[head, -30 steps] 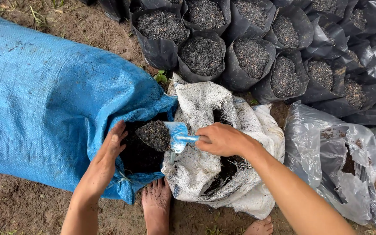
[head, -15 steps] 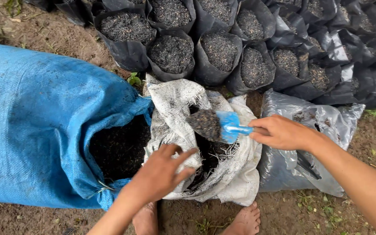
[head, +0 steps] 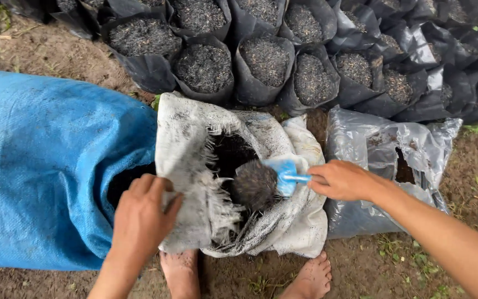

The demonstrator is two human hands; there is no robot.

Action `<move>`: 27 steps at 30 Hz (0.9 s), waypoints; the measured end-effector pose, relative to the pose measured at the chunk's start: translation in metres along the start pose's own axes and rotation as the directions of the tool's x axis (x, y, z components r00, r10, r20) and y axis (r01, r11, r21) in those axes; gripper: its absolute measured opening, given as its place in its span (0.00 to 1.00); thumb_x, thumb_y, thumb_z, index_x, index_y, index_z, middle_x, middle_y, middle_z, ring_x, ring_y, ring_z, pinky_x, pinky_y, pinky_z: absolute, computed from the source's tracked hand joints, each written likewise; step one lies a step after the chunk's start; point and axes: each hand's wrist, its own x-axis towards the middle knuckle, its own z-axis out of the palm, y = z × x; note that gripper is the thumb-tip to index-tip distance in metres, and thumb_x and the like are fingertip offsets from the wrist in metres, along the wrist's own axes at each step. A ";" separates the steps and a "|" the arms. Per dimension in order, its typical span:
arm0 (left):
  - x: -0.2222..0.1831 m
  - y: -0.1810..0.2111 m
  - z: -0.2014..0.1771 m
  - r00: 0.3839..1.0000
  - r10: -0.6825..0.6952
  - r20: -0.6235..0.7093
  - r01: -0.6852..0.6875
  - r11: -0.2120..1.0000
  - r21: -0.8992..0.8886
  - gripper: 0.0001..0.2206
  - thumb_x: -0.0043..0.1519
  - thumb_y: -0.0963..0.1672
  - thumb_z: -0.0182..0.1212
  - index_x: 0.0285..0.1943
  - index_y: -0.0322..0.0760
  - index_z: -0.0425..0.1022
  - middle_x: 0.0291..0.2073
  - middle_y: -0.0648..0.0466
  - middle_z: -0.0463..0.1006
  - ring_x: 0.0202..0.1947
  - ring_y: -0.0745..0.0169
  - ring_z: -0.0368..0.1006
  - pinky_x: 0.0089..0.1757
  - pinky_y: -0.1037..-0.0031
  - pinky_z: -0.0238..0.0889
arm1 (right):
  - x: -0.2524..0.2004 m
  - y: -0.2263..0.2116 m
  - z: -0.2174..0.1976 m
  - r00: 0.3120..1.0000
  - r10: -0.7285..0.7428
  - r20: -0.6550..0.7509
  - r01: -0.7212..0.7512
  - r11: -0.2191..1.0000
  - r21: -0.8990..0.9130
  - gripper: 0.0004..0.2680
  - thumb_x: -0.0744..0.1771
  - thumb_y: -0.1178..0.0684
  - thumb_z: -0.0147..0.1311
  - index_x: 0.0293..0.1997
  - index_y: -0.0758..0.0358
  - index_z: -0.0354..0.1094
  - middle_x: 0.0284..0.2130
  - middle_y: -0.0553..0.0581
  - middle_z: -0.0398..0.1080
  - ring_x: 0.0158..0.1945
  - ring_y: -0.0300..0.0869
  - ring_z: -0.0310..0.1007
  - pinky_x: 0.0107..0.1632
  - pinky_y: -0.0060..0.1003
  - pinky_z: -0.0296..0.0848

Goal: A person uses a hand trowel to mix soil and compost inside a sack, preparing it for nursery bags.

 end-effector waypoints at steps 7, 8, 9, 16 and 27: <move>0.005 -0.048 -0.027 0.977 -0.144 -0.158 0.130 0.987 -0.094 0.09 0.62 0.39 0.52 0.49 0.35 0.74 0.46 0.41 0.73 0.34 0.29 0.71 0.39 0.44 0.60 | 0.041 -0.035 -0.029 0.997 -0.009 -0.080 0.011 1.000 0.020 0.07 0.71 0.49 0.42 0.41 0.52 0.69 0.19 0.43 0.63 0.16 0.30 0.57 0.20 0.24 0.59; 0.008 -0.049 -0.032 0.968 -0.183 -0.168 0.169 0.981 -0.095 0.10 0.63 0.39 0.53 0.51 0.37 0.75 0.49 0.43 0.73 0.36 0.32 0.71 0.38 0.46 0.61 | 0.041 -0.039 -0.036 0.996 -0.019 -0.092 0.012 0.997 -0.071 0.08 0.70 0.48 0.42 0.34 0.52 0.63 0.17 0.43 0.61 0.18 0.34 0.57 0.24 0.30 0.61; 0.011 -0.051 -0.037 0.958 -0.222 -0.180 0.208 0.973 -0.096 0.10 0.64 0.39 0.53 0.52 0.38 0.75 0.51 0.44 0.73 0.38 0.34 0.72 0.36 0.48 0.62 | 0.040 -0.044 -0.044 0.994 -0.029 -0.103 0.013 0.987 -0.161 0.11 0.69 0.46 0.43 0.26 0.52 0.58 0.16 0.44 0.59 0.19 0.37 0.57 0.27 0.36 0.63; 0.019 -0.042 -0.047 0.984 -0.092 -0.151 0.069 0.986 -0.150 0.16 0.66 0.40 0.55 0.63 0.34 0.73 0.51 0.44 0.70 0.18 0.50 0.67 0.32 0.58 0.60 | 0.039 -0.022 -0.011 0.968 -0.113 -0.226 -0.006 0.885 -0.465 0.12 0.67 0.42 0.46 0.42 0.58 0.69 0.23 0.57 0.75 0.27 0.59 0.76 0.28 0.56 0.72; 0.021 -0.032 -0.048 0.981 -0.077 0.176 0.027 0.962 0.271 0.25 0.61 0.55 0.58 0.66 0.51 0.67 0.60 0.37 0.64 0.61 0.31 0.62 0.51 0.44 0.67 | -0.006 0.006 0.021 0.899 -0.214 -0.382 -0.154 0.663 -0.733 0.09 0.68 0.41 0.50 0.36 0.53 0.65 0.19 0.50 0.68 0.16 0.45 0.69 0.18 0.43 0.62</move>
